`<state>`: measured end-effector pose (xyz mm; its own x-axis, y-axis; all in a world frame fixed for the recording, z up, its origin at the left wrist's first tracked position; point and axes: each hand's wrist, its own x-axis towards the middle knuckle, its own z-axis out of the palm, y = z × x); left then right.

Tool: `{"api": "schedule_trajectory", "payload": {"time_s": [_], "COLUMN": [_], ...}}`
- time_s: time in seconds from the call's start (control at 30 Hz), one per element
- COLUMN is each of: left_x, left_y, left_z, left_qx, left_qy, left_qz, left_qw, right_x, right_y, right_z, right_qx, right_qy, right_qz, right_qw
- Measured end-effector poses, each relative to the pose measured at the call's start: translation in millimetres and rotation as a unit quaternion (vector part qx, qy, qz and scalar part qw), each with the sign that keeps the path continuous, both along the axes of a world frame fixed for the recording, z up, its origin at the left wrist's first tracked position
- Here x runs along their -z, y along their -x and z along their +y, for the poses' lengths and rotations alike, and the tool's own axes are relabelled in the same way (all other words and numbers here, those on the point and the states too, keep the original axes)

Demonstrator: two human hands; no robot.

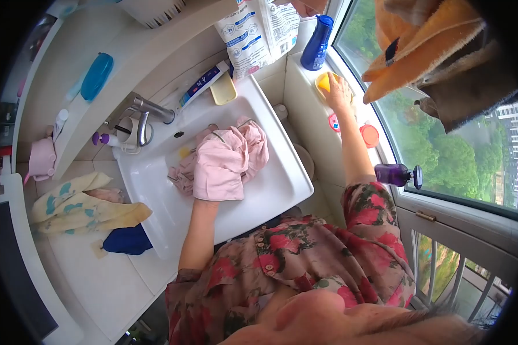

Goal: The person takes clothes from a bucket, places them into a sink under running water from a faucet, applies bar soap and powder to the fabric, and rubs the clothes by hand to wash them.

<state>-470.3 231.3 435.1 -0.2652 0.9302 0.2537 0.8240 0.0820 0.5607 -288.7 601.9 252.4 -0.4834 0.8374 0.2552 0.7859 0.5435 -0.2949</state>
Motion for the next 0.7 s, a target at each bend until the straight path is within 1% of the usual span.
{"api": "schedule_trajectory", "payload": {"time_s": [0.03, 0.07, 0.1, 0.13, 0.17, 0.2, 0.23, 0.27, 0.3, 0.33, 0.37, 0.4, 0.47, 0.5, 0.53, 0.57, 0.6, 0.63, 0.67, 0.7], "left_x": [-18.3, -28.1, -27.7, -27.0, -27.5, -52.4, -40.7, -67.0, -58.3, -41.1, -22.3, -3.7, 23.0, 16.2, 10.8, -19.9, -37.3, -21.6, 11.0, 26.3], "left_y": [-1.7, -4.2, -3.7, -1.2, -4.5, -12.5, -5.1, -11.2, 1.0, -12.7, 0.4, 13.7, 36.0, 33.2, 27.9, -10.8, -18.6, -7.1, 14.8, 26.5], "left_z": [3.7, 9.1, 10.7, 8.8, 10.1, 11.6, 6.0, 1.6, -17.0, -10.2, -21.0, -31.5, -49.7, -51.0, -53.0, -39.3, -30.1, -36.8, -50.6, -58.2], "left_qx": [0.003, 0.010, 0.027, 0.009, -0.007, 0.025, 0.000, 0.002, 0.008, 0.008, 0.004, -0.002, -0.020, -0.034, -0.037, -0.037, -0.038, -0.041, -0.052, -0.067], "left_qy": [0.063, 0.118, 0.101, 0.112, 0.114, 0.198, 0.178, 0.237, 0.158, 0.158, 0.150, 0.144, 0.135, 0.134, 0.131, 0.279, 0.405, 0.399, 0.324, 0.249], "left_qz": [0.103, 0.202, 0.195, 0.269, 0.341, 0.368, 0.407, 0.333, 0.259, 0.284, 0.300, 0.317, 0.349, 0.365, 0.369, 0.442, 0.493, 0.495, 0.493, 0.486], "left_qw": [0.993, 0.972, 0.975, 0.957, 0.933, 0.908, 0.896, 0.913, 0.953, 0.946, 0.942, 0.938, 0.927, 0.921, 0.919, 0.852, 0.769, 0.770, 0.806, 0.835], "right_x": [-31.4, -50.4, -66.0, -133.5, -155.5, -128.6, -176.2, -177.0, -177.6, -165.0, -162.5, -157.2, -136.5, -132.0, -127.0, -135.1, -144.9, -148.0, -150.5, -153.8], "right_y": [6.0, 13.6, 15.8, 19.1, 26.1, 31.4, 34.5, 45.0, 49.9, 33.2, 37.8, 44.9, 64.0, 71.7, 71.6, 50.2, 49.5, 48.5, 47.0, 45.4], "right_z": [-22.4, -44.4, -76.8, -118.3, -155.0, -178.9, -219.1, -251.4, -283.0, -292.2, -311.6, -319.8, -331.1, -322.2, -318.4, -308.1, -301.3, -303.1, -310.0, -321.0], "right_qx": [-0.017, -0.033, -0.086, -0.117, -0.185, -0.270, -0.340, -0.442, -0.517, -0.490, -0.446, -0.441, -0.415, -0.432, -0.435, -0.481, -0.523, -0.552, -0.551, -0.538], "right_qy": [0.024, 0.019, 0.018, 0.274, 0.275, 0.333, 0.477, 0.411, 0.357, 0.264, 0.169, 0.159, 0.261, 0.270, 0.265, 0.305, 0.337, 0.314, 0.308, 0.281], "right_qz": [0.051, 0.119, 0.232, 0.187, 0.148, 0.198, 0.180, 0.103, 0.213, 0.245, 0.255, 0.257, 0.348, 0.313, 0.315, 0.310, 0.287, 0.280, 0.278, 0.287], "right_qw": [0.998, 0.992, 0.969, 0.936, 0.932, 0.881, 0.790, 0.791, 0.748, 0.794, 0.841, 0.845, 0.799, 0.801, 0.801, 0.761, 0.728, 0.720, 0.724, 0.741]}}
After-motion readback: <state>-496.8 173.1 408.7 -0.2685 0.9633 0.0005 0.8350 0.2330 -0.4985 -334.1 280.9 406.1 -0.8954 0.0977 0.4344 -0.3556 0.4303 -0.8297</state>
